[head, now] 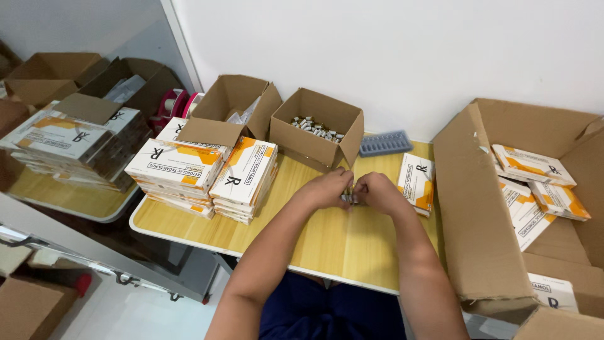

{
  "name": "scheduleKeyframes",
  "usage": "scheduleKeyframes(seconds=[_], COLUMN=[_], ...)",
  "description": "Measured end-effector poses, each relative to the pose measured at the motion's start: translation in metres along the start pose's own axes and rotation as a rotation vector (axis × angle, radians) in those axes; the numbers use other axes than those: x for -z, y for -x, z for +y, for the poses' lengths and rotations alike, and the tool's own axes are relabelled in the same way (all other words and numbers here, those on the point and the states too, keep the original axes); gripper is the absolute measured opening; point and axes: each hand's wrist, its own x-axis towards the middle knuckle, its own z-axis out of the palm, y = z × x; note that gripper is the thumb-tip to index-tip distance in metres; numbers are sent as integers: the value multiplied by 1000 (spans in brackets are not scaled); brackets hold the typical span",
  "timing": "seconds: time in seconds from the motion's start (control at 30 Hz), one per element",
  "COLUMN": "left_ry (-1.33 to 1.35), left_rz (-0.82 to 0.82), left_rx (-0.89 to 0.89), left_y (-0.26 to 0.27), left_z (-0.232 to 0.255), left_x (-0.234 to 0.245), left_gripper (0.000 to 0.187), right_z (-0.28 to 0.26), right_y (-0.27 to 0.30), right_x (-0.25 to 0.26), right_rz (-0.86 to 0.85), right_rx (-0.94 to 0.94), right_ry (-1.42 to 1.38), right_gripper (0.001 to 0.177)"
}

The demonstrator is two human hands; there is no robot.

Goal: The person places small vials into a plastic blister pack, inserts the filled pack into a cardboard box, and seals the box. The person repeats this process with multiple vials and boxes.

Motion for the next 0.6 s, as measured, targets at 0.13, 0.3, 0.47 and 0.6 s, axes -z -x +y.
scheduleKeyframes(seconds=[0.13,0.3,0.47,0.6], left_ry=[151,-84,-433,-423], left_rz=[229,553,-175,-338], left_rx=[67,55,500,797], left_y=[2,-56,-136,-180], left_z=[22,-20,-113,-172], left_x=[47,99,82,45], left_gripper=[25,16,38,39], right_z=[-9,-14,-14,-18], right_y=[-1,-2,-2,-4], right_x=[4,1,3,3], right_rz=[207,431,479,455], right_rx=[-7,33,58,-1], right_ry=[51,-132,-182,-205], right_gripper=[15,16,14,14])
